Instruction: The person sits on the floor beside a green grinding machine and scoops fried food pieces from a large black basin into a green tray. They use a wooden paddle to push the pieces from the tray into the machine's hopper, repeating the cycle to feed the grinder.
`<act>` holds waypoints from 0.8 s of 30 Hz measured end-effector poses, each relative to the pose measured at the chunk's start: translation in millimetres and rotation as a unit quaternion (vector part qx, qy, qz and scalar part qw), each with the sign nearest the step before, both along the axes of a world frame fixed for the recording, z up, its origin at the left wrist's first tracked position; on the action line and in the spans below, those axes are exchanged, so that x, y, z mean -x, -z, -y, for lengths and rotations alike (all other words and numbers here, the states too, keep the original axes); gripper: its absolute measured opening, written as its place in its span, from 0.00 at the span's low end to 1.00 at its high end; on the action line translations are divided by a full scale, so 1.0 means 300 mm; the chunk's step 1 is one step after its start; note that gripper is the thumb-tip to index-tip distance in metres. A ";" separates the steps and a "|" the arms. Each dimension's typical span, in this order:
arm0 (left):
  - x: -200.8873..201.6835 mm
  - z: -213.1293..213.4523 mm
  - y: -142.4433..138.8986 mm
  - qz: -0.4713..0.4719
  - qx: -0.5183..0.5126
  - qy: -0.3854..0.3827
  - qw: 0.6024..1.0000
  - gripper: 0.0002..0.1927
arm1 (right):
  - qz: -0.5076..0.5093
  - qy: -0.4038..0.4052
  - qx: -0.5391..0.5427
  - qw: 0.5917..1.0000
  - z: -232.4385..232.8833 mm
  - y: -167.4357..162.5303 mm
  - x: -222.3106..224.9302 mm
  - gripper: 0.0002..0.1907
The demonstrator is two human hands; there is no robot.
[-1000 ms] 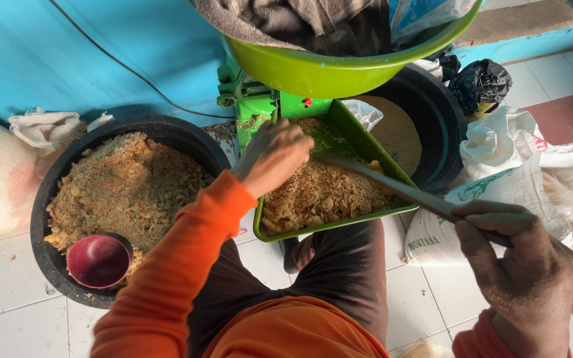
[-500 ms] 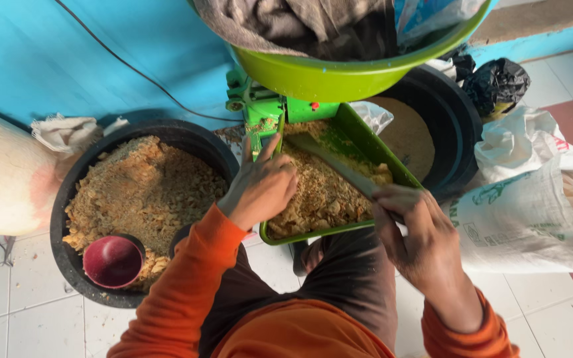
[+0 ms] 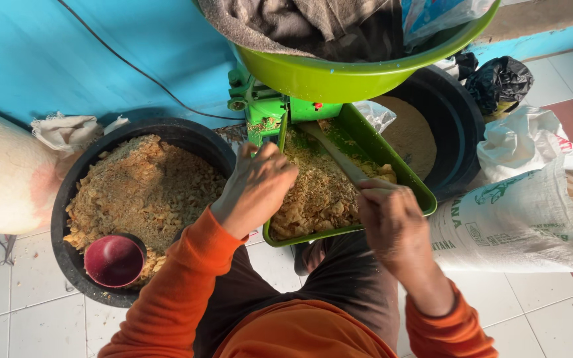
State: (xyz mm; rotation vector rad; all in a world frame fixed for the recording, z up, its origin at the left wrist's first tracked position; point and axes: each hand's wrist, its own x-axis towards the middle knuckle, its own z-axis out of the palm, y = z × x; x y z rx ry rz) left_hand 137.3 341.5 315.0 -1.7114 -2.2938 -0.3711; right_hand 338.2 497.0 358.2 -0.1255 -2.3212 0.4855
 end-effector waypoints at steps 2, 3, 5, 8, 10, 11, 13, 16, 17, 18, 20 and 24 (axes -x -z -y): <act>0.027 -0.050 0.009 -0.006 -0.029 -0.001 1.000 0.02 | -0.013 0.045 0.008 0.999 -0.033 0.008 -0.034 0.10; 0.039 -0.079 0.013 -0.008 -0.042 -0.002 0.999 0.01 | -0.013 0.061 0.040 0.997 -0.052 0.007 -0.072 0.10; 0.055 -0.170 0.022 0.050 -0.056 -0.020 0.997 0.04 | 0.009 0.096 0.078 0.992 -0.087 -0.008 -0.185 0.09; 0.076 -0.232 0.022 0.047 -0.092 -0.051 0.993 0.07 | 0.035 0.138 0.075 0.987 -0.107 -0.051 -0.323 0.09; 0.068 -0.226 0.024 0.046 -0.075 -0.066 0.994 0.07 | 0.039 0.143 0.079 0.986 -0.110 -0.092 -0.351 0.09; 0.052 -0.194 0.028 0.058 -0.044 -0.067 0.995 0.08 | 0.039 0.130 0.085 0.987 -0.110 -0.100 -0.335 0.09; 0.006 -0.126 0.036 0.044 -0.002 -0.052 0.998 0.07 | 0.042 0.093 0.095 0.990 -0.111 -0.104 -0.268 0.09; -0.036 -0.044 0.027 -0.023 0.017 -0.008 1.000 0.07 | 0.050 0.052 0.027 0.997 -0.111 -0.060 -0.160 0.11; -0.043 -0.027 0.019 -0.034 0.015 0.003 0.999 0.08 | 0.042 0.040 0.055 0.997 -0.103 -0.043 -0.138 0.11; -0.047 -0.016 0.010 -0.045 0.013 0.014 0.999 0.09 | 0.035 0.028 0.083 0.996 -0.097 -0.030 -0.126 0.11; -0.052 -0.008 -0.004 -0.030 0.093 -0.012 0.995 0.04 | 0.027 0.020 0.070 0.997 -0.081 -0.019 -0.118 0.11; -0.034 -0.020 -0.009 -0.010 0.110 -0.014 0.994 0.04 | 0.018 0.023 -0.017 0.999 -0.051 -0.049 -0.092 0.12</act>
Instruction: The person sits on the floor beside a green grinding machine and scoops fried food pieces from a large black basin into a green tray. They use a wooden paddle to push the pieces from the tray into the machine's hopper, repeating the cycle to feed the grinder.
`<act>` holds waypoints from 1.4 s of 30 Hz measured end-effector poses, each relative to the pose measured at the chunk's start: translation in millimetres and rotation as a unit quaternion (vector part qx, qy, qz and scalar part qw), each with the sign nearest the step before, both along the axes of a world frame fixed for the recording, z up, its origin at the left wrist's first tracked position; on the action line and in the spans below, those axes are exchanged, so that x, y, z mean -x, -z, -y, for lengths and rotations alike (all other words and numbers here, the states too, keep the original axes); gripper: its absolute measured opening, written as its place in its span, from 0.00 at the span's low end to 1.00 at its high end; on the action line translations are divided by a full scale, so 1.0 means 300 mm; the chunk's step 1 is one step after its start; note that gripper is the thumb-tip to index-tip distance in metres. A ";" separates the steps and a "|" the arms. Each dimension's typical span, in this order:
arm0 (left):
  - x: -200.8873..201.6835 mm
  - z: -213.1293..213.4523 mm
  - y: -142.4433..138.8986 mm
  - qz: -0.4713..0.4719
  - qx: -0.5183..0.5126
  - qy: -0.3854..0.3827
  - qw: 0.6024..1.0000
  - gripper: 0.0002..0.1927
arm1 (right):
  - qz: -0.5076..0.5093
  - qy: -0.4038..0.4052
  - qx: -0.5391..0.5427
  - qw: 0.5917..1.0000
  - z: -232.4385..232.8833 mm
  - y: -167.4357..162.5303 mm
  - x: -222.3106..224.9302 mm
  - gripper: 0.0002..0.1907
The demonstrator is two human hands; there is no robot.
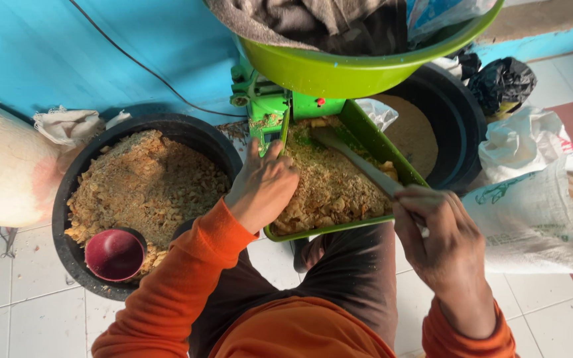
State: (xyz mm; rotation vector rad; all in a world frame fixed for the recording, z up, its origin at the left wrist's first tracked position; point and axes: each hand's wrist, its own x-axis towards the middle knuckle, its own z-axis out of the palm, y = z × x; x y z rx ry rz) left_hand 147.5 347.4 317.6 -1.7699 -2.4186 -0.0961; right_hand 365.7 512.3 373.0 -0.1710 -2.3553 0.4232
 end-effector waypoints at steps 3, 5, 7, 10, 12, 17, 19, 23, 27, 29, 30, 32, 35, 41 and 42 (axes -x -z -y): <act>0.009 -0.023 0.016 0.032 0.044 -0.016 0.998 0.07 | 0.018 -0.034 -0.009 0.999 0.013 -0.025 0.053 0.12; 0.017 -0.040 0.023 -0.034 0.008 -0.011 0.999 0.06 | 0.013 -0.036 -0.018 0.999 0.019 -0.040 0.051 0.12; 0.033 -0.052 0.027 -0.054 0.000 -0.007 0.999 0.06 | -0.005 -0.010 -0.025 1.000 0.021 -0.046 0.038 0.11; 0.049 -0.062 0.042 -0.021 0.043 0.002 0.999 0.09 | 0.010 0.014 -0.008 1.000 0.015 -0.046 0.022 0.10; 0.063 -0.073 0.058 -0.028 0.063 0.001 0.998 0.09 | -0.007 -0.014 -0.010 1.000 0.005 -0.032 0.040 0.10; 0.104 -0.166 0.093 -0.026 -0.126 0.051 0.990 0.02 | -0.011 0.012 0.009 1.000 -0.055 0.054 0.047 0.11; 0.104 -0.227 0.096 -0.015 -0.148 0.035 0.988 0.01 | 0.016 0.068 0.030 0.997 -0.102 0.076 -0.067 0.10; 0.098 -0.250 0.068 0.031 -0.175 0.003 0.984 0.05 | 0.009 0.052 0.123 0.991 -0.224 0.066 -0.320 0.08; 0.041 -0.113 0.046 0.133 -0.142 0.011 0.981 0.05 | 0.073 0.049 0.176 0.981 -0.288 -0.079 -0.368 0.05; -0.004 -0.072 0.048 0.130 -0.131 0.031 0.982 0.07 | 0.104 0.036 0.138 0.984 -0.295 -0.163 -0.329 0.05; -0.020 -0.058 0.050 0.127 -0.127 0.041 0.983 0.08 | 0.116 0.032 0.120 0.985 -0.298 -0.200 -0.305 0.07; -0.055 -0.042 0.064 0.139 -0.156 0.046 0.977 0.13 | 0.126 0.026 0.082 0.988 -0.269 -0.212 -0.244 0.10; -0.072 -0.033 0.088 0.133 -0.164 0.038 0.977 0.18 | 0.125 0.003 0.005 0.992 -0.239 -0.219 -0.200 0.09; -0.072 -0.033 0.101 0.127 -0.146 0.017 0.981 0.20 | 0.072 0.044 0.176 0.981 -0.196 -0.193 -0.229 0.09; -0.073 -0.036 0.097 0.135 -0.134 0.011 0.982 0.21 | 0.063 0.033 0.174 0.982 -0.192 -0.177 -0.228 0.09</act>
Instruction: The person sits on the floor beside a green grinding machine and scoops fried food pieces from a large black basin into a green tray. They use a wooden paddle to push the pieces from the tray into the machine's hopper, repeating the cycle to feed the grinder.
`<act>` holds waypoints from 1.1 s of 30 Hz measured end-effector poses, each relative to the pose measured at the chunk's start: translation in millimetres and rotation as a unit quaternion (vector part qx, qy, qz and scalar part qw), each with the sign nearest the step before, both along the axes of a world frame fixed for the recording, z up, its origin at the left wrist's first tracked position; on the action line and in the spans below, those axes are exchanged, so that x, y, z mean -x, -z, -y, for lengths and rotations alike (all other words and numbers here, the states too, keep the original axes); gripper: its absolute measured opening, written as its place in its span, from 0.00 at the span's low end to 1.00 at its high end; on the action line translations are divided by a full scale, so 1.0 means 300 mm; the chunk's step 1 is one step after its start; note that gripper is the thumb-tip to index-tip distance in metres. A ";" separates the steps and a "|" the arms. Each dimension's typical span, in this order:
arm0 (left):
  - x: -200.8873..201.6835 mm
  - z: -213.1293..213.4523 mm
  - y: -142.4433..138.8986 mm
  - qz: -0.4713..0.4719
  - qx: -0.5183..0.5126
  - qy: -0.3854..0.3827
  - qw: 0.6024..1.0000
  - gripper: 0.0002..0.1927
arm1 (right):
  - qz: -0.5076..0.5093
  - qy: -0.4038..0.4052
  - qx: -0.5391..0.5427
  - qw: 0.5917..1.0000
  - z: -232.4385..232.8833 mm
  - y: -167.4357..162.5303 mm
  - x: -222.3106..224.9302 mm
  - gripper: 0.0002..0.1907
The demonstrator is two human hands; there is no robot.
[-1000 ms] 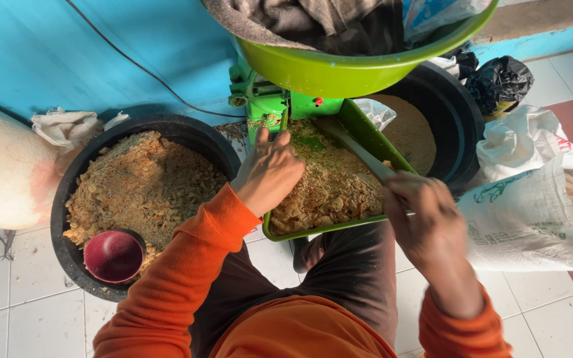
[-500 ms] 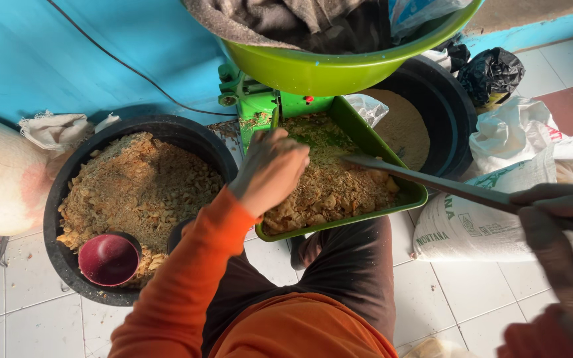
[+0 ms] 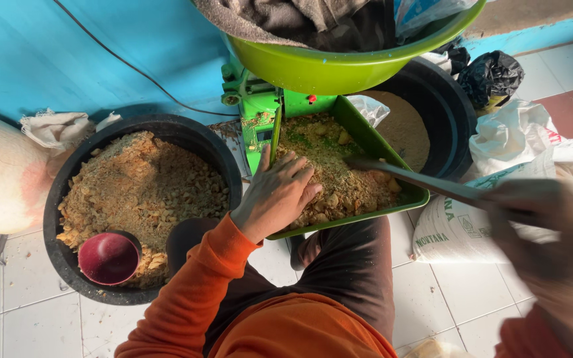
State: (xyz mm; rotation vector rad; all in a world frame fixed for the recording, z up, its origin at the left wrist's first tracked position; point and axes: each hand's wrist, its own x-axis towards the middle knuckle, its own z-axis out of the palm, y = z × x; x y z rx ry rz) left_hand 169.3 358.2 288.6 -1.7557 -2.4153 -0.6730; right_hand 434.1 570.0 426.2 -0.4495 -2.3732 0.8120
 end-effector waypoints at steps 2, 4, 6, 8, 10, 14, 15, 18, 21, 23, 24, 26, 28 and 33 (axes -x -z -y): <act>-0.004 0.001 -0.011 0.018 0.040 -0.010 0.999 0.20 | 0.017 -0.042 -0.083 0.996 0.022 0.073 0.041 0.09; -0.007 0.003 -0.017 0.027 0.056 -0.021 0.998 0.19 | -0.001 -0.039 -0.133 0.990 0.030 0.141 0.089 0.10; -0.009 0.008 -0.016 0.028 0.049 -0.030 0.998 0.19 | -0.028 -0.043 -0.182 0.982 0.046 0.188 0.134 0.11; -0.012 0.010 -0.005 -0.002 0.013 -0.030 0.999 0.20 | -0.050 -0.044 -0.199 0.978 0.079 0.215 0.186 0.11; -0.011 0.012 0.007 -0.016 -0.002 -0.032 0.999 0.20 | -0.073 -0.039 -0.188 0.979 0.114 0.223 0.242 0.11; -0.018 0.018 0.016 -0.038 -0.023 -0.039 0.998 0.19 | -0.075 -0.061 -0.227 0.969 0.175 0.213 0.272 0.11; -0.016 0.017 0.011 -0.054 -0.039 -0.040 0.997 0.19 | -0.073 -0.030 -0.222 0.972 0.189 0.205 0.250 0.11; -0.026 0.024 -0.008 0.009 0.018 -0.055 0.998 0.17 | -0.076 0.012 -0.172 0.982 0.215 0.181 0.197 0.11; -0.032 0.026 -0.028 -0.028 -0.014 -0.060 0.998 0.16 | -0.073 -0.010 -0.173 0.982 0.225 0.175 0.221 0.10; -0.037 0.032 -0.034 0.005 0.039 -0.059 0.997 0.16 | -0.067 -0.040 -0.193 0.978 0.223 0.188 0.285 0.10; -0.037 0.034 -0.036 0.020 0.065 -0.059 0.996 0.16 | -0.065 -0.057 -0.203 0.975 0.219 0.195 0.302 0.10; -0.038 0.044 -0.038 -0.004 0.010 -0.037 0.999 0.16 | -0.067 -0.050 -0.202 0.976 0.204 0.214 0.308 0.10; -0.029 0.061 -0.043 -0.019 -0.011 -0.018 1.000 0.15 | -0.075 -0.006 -0.184 0.980 0.181 0.222 0.246 0.09; 0.008 0.107 -0.069 -0.135 0.066 0.009 0.989 0.09 | -0.036 -0.012 -0.056 0.998 0.109 0.190 0.006 0.11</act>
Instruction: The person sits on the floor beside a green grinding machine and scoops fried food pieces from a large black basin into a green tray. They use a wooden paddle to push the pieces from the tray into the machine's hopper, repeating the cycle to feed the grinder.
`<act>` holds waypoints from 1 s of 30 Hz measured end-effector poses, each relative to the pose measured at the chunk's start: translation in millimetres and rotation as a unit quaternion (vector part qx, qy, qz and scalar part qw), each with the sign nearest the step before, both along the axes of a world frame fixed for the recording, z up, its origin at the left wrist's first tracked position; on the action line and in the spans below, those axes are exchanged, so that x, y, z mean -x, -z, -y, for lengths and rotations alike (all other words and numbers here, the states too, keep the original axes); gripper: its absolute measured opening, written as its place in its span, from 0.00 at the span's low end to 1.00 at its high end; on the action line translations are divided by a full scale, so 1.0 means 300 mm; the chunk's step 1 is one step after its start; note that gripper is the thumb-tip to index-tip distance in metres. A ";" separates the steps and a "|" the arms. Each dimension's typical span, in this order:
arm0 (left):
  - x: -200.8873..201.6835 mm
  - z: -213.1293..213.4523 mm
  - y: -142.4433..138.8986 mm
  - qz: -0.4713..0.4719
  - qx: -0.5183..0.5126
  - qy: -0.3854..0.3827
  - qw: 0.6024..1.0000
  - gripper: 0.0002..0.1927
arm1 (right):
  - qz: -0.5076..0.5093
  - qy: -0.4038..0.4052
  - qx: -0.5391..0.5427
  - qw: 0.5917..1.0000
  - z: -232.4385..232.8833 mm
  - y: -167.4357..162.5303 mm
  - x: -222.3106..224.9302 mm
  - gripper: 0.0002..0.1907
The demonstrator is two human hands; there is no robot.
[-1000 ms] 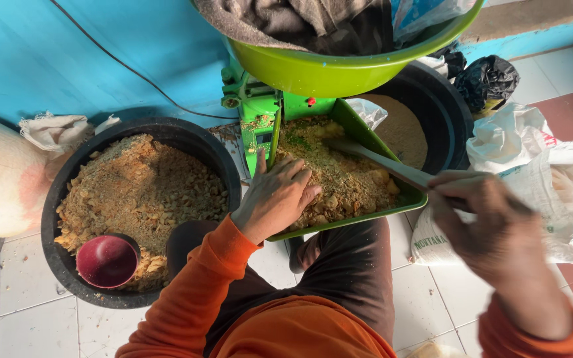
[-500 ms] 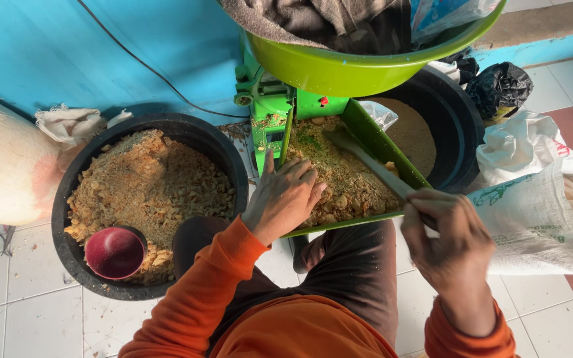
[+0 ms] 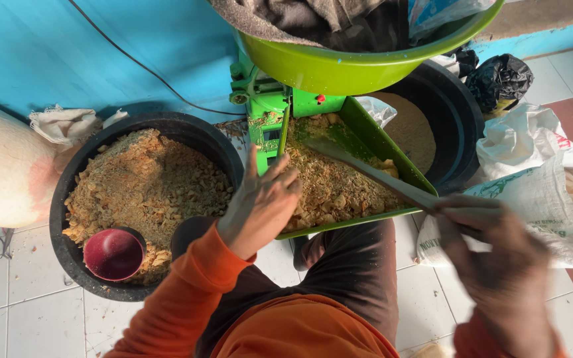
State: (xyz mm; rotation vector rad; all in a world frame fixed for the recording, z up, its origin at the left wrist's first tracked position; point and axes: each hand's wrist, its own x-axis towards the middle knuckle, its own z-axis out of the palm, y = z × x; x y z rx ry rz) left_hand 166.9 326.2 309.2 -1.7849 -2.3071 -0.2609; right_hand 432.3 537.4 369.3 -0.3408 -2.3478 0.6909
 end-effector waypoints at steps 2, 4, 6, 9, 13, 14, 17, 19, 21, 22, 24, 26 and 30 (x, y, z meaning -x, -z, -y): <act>0.037 -0.009 -0.013 -0.013 0.128 0.004 0.992 0.07 | 0.006 0.012 0.067 0.998 -0.019 -0.048 -0.049 0.10; 0.078 -0.043 -0.021 -0.022 0.173 0.023 0.984 0.07 | -0.007 0.005 0.135 0.991 -0.041 -0.103 -0.069 0.09; 0.113 -0.098 -0.018 -0.028 0.139 0.059 0.988 0.08 | 0.006 -0.002 0.154 0.988 -0.057 -0.157 -0.081 0.08; 0.147 -0.170 0.001 0.037 0.223 0.035 0.974 0.12 | 0.012 -0.007 0.156 0.988 -0.043 -0.189 -0.057 0.11; 0.126 -0.147 0.045 0.035 0.111 -0.003 0.993 0.10 | 0.045 -0.041 0.046 0.997 0.011 -0.209 0.014 0.11; 0.113 -0.123 0.056 0.036 0.069 -0.016 0.997 0.08 | 0.041 -0.044 0.012 0.998 0.028 -0.200 0.049 0.11; 0.085 -0.087 0.083 0.001 -0.011 -0.032 0.999 0.08 | 0.033 -0.042 -0.061 0.997 0.072 -0.176 0.114 0.13; 0.091 -0.087 0.086 -0.025 -0.025 -0.036 0.999 0.10 | 0.032 -0.015 -0.075 0.997 0.091 -0.163 0.108 0.13; 0.098 -0.100 0.085 -0.035 -0.011 -0.039 0.999 0.11 | -0.001 -0.058 -0.052 0.997 0.103 -0.111 0.133 0.11; 0.100 -0.109 0.082 -0.019 0.028 -0.043 0.999 0.11 | -0.017 -0.077 -0.042 0.996 0.106 -0.086 0.141 0.11; 0.107 -0.124 0.076 0.010 0.104 -0.050 0.993 0.10 | -0.022 -0.074 -0.091 0.993 0.112 -0.039 0.162 0.12; 0.104 -0.130 0.076 0.010 0.133 -0.062 0.989 0.11 | -0.031 -0.054 -0.114 0.991 0.118 -0.013 0.180 0.13; 0.094 -0.121 0.092 -0.031 0.023 -0.049 0.998 0.14 | -0.035 -0.028 -0.126 0.991 0.138 0.005 0.208 0.13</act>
